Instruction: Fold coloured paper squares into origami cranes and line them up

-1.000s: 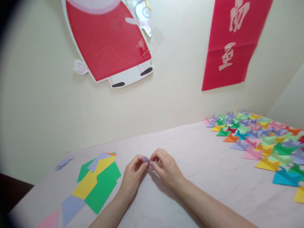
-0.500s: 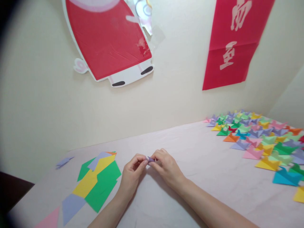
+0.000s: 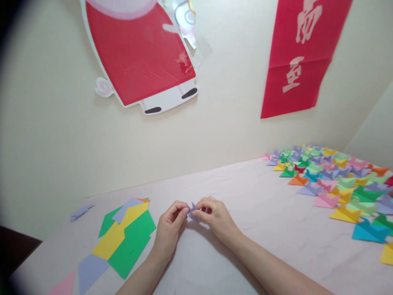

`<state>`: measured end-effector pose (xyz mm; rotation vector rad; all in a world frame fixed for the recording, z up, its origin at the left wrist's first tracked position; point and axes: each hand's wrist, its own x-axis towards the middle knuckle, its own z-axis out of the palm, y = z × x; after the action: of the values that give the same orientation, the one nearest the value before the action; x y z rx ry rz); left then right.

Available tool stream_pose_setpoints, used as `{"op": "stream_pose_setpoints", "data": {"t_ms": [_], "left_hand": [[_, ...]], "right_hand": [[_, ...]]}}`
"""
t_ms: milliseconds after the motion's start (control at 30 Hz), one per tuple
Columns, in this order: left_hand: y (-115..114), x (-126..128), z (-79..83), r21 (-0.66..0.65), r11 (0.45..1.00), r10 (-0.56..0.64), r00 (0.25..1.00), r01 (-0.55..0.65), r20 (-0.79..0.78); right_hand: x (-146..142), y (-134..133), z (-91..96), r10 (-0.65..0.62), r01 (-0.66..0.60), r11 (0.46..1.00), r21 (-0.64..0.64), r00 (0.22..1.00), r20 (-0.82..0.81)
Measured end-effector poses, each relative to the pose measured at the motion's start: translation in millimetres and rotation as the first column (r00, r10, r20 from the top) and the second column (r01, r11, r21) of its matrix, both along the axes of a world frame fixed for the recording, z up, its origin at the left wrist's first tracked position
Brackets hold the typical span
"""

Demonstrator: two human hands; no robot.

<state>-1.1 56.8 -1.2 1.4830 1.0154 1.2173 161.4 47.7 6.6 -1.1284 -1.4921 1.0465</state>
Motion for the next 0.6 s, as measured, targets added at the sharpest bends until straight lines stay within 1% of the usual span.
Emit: {"op": "stream_pose_setpoints", "data": {"t_ms": [167, 500, 600], "left_hand": [[-0.9, 0.4, -2.9, -0.039, 0.999, 0.003, 1.0, -0.003, 0.011], [-4.9, 1.5, -1.3, -0.046, 0.999, 0.021, 0.999, -0.019, 0.039], [-5.4, 2.3, -1.4, -0.027, 0.999, 0.036, 0.998, -0.035, 0.044]], "right_hand": [[-0.8, 0.1, 0.7, -0.012, 0.01, 0.999, -0.034, 0.998, -0.061], [-0.9, 1.3, -2.2, -0.004, -0.006, 0.997, -0.072, 0.99, -0.14], [-1.3, 1.7, -2.8, -0.001, -0.011, 0.997, -0.078, 0.987, -0.16]]}}
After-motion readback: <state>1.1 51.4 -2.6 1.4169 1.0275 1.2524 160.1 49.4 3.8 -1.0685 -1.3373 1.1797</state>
